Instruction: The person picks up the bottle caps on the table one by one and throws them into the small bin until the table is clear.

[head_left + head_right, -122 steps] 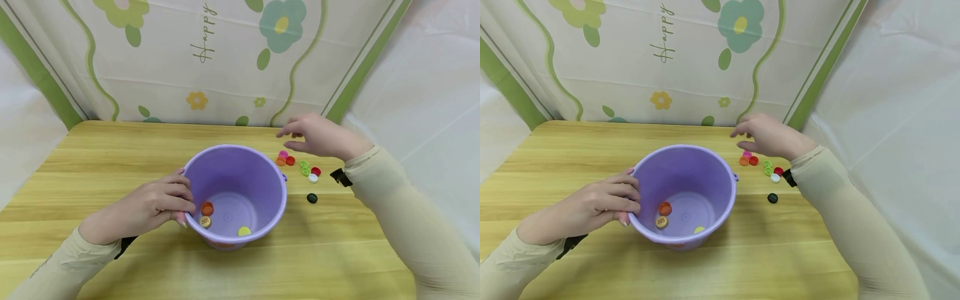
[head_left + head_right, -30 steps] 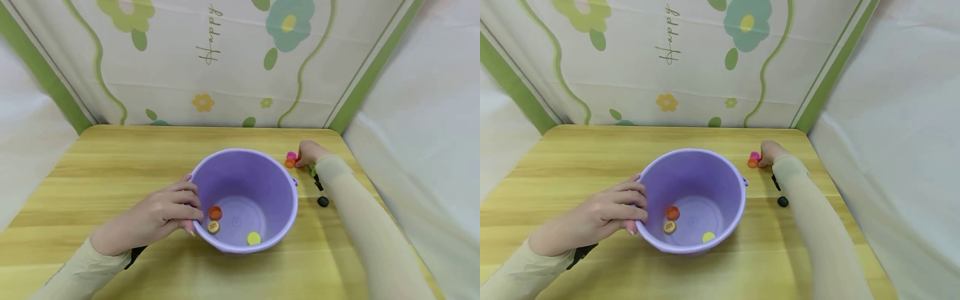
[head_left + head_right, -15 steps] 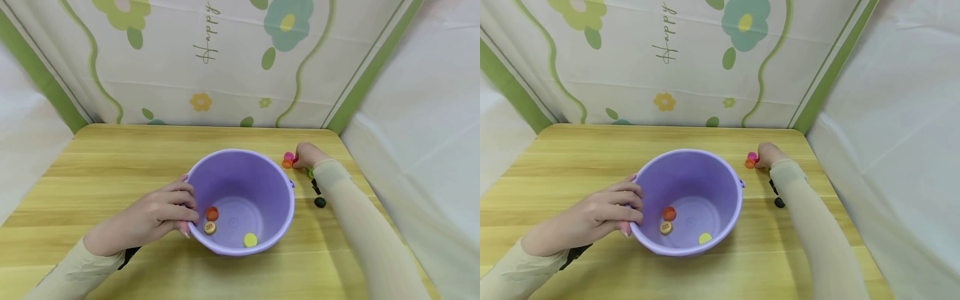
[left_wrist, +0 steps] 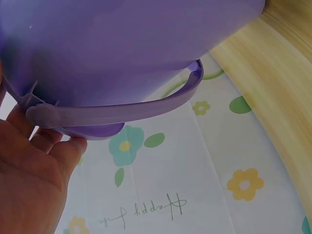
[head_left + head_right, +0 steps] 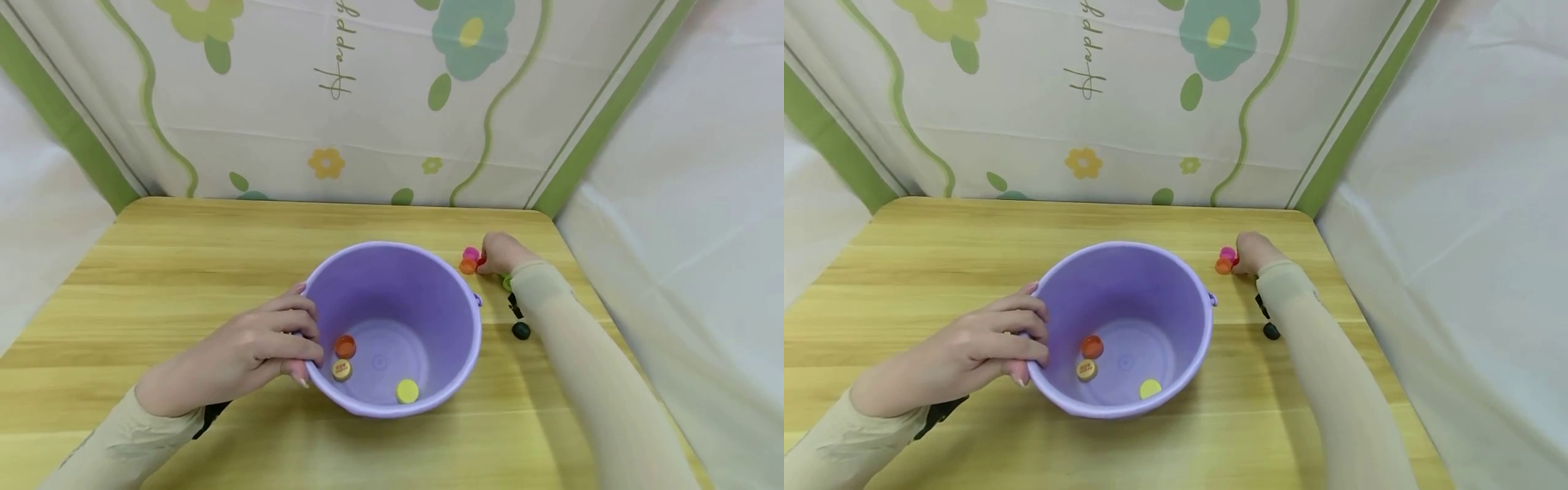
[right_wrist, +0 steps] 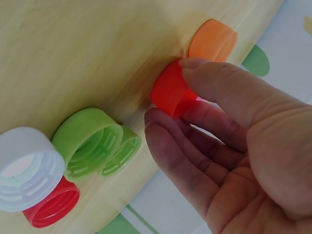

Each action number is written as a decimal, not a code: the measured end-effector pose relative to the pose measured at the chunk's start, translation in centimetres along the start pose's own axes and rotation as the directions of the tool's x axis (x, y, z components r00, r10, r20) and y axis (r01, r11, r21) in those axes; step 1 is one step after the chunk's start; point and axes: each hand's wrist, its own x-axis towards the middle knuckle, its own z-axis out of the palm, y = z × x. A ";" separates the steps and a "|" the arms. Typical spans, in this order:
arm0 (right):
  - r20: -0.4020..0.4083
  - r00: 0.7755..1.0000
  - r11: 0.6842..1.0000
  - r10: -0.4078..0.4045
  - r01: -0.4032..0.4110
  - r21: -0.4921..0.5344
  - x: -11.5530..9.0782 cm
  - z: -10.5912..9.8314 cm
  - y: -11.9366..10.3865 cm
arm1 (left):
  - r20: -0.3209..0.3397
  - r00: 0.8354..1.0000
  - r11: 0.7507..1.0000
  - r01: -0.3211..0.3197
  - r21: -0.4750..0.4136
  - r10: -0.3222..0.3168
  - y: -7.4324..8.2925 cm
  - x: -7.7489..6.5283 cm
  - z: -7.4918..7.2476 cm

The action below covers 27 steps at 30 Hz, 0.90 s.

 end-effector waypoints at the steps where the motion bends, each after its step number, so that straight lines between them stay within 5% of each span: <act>1: 0.002 1.000 1.000 0.001 -0.001 -0.003 -0.1 0.0 0.0 | 0.001 1.000 1.000 0.001 -0.003 -0.001 0.0 0.0 0.0; 7: 0.007 1.000 1.000 0.001 -0.001 -0.007 -0.6 0.0 0.2 | 0.007 1.000 1.000 0.007 -0.009 -0.007 -0.1 0.1 0.1; 15: -0.079 0.991 0.994 -0.106 0.106 -0.003 -2.7 -1.7 0.6 | 0.020 1.000 1.000 0.015 -0.011 -0.015 -0.2 0.0 0.1; 23: -0.278 0.936 0.971 -0.218 0.237 0.038 -6.7 -5.5 -1.8 | 0.005 1.000 1.000 0.022 -0.007 -0.022 0.0 -0.1 0.0; 27: -0.370 0.890 0.954 -0.264 0.298 0.036 -8.8 -6.7 -3.8 | 0.002 1.000 1.000 0.026 -0.001 -0.026 0.0 -0.2 0.0</act>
